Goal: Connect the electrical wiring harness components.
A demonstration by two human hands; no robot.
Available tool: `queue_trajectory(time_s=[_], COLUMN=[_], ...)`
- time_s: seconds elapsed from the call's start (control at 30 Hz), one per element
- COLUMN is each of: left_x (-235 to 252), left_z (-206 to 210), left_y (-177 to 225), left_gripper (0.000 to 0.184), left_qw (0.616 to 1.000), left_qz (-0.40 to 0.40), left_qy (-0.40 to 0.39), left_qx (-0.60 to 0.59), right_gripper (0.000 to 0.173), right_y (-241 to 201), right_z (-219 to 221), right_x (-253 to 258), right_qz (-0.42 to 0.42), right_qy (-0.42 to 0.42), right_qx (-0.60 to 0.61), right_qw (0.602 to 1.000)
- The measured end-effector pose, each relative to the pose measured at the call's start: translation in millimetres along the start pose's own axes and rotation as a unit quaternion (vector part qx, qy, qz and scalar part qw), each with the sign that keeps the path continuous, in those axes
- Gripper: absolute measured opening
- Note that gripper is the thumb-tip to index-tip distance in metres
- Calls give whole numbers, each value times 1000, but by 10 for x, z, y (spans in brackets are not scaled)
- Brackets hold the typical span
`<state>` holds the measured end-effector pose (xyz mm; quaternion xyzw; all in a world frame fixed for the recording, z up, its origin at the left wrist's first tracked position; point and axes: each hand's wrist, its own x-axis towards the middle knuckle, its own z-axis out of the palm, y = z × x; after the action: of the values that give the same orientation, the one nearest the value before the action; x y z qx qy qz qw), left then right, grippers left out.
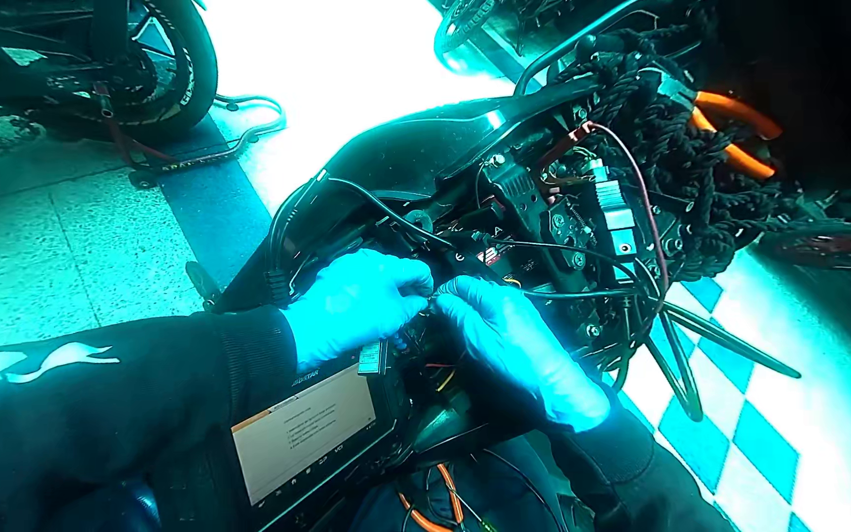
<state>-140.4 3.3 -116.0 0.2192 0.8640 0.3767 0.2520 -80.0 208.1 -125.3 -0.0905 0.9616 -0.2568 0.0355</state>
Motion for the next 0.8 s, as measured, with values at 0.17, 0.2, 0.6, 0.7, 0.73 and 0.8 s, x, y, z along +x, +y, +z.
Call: queue_trajectory(time_s=[0.17,0.2,0.6,0.7,0.73,0.8], left_x=[22,28,93,74,68,62], left_z=[-7,-9,-29,8,16,34], left_y=[-42,-50,-140,-120,-112,-95], left_gripper=[6,6,4,4,4,6], left_qw=[999,999,969,959,959,957], left_qz=[-1,-1,31,9,5,-6], left_qy=[3,0,-45,-35,-32,-25], left_qx=[-37,-43,-242,-281,-282,-290], right_gripper=[24,24,23,21,20,20], right_y=[23,26,31,39,39,43], right_z=[31,38,152,201,215,241], right_x=[-4,-6,-87,-95,-100,-113], right_qz=[5,5,-13,-17,-19,-27], right_qy=[11,13,67,82,89,103], right_qx=[27,29,44,51,56,60], right_qw=[1000,999,997,995,994,992])
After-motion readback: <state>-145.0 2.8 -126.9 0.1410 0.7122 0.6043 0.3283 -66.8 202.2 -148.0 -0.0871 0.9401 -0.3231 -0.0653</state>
